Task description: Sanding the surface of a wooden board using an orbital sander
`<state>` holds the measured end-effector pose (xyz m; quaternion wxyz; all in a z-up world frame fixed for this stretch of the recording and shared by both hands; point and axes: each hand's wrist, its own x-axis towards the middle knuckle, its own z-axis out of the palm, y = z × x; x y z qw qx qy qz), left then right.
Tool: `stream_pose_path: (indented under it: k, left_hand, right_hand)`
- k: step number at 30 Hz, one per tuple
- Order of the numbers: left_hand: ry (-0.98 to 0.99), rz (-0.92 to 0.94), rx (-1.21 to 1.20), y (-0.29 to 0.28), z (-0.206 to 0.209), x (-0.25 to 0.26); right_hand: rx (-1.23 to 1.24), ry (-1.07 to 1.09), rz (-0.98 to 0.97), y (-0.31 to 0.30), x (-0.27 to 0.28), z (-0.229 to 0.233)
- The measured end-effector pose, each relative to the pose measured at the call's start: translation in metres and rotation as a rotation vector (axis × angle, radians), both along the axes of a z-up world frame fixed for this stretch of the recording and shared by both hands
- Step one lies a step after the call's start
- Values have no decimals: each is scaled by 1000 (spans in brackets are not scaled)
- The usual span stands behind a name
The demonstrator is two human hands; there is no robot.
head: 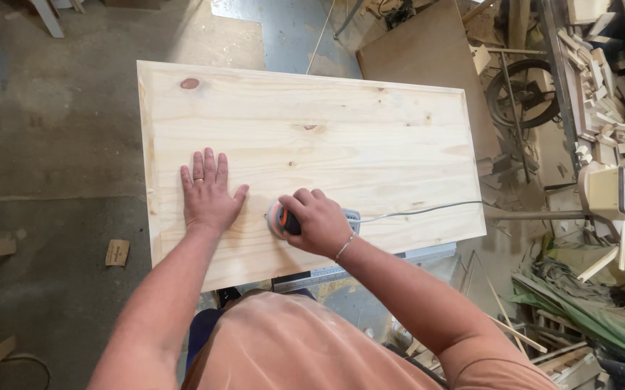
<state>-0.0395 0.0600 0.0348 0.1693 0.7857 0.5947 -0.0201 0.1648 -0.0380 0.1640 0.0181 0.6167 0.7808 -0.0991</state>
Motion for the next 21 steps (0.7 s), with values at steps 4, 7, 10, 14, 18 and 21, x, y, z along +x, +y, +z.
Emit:
stream_pose_path:
  k: [4, 7, 10, 14, 18, 21]
  left_hand:
    - [29, -6, 13, -1, 6, 0]
    - [31, -7, 20, -1, 6, 0]
    - [23, -7, 18, 0, 6, 0]
    - [13, -5, 14, 0, 9, -1]
    - [12, -7, -5, 1, 6, 0]
    - [25, 1, -9, 0, 9, 0]
  right_hand:
    - [-5, 24, 69, -15, -4, 5]
    - [22, 35, 87, -19, -5, 1]
    - [72, 43, 70, -9, -4, -4]
    - [166, 27, 31, 16, -1, -12]
    - [125, 44, -21, 47, 2, -7]
    - [131, 3, -52, 68, 6, -11]
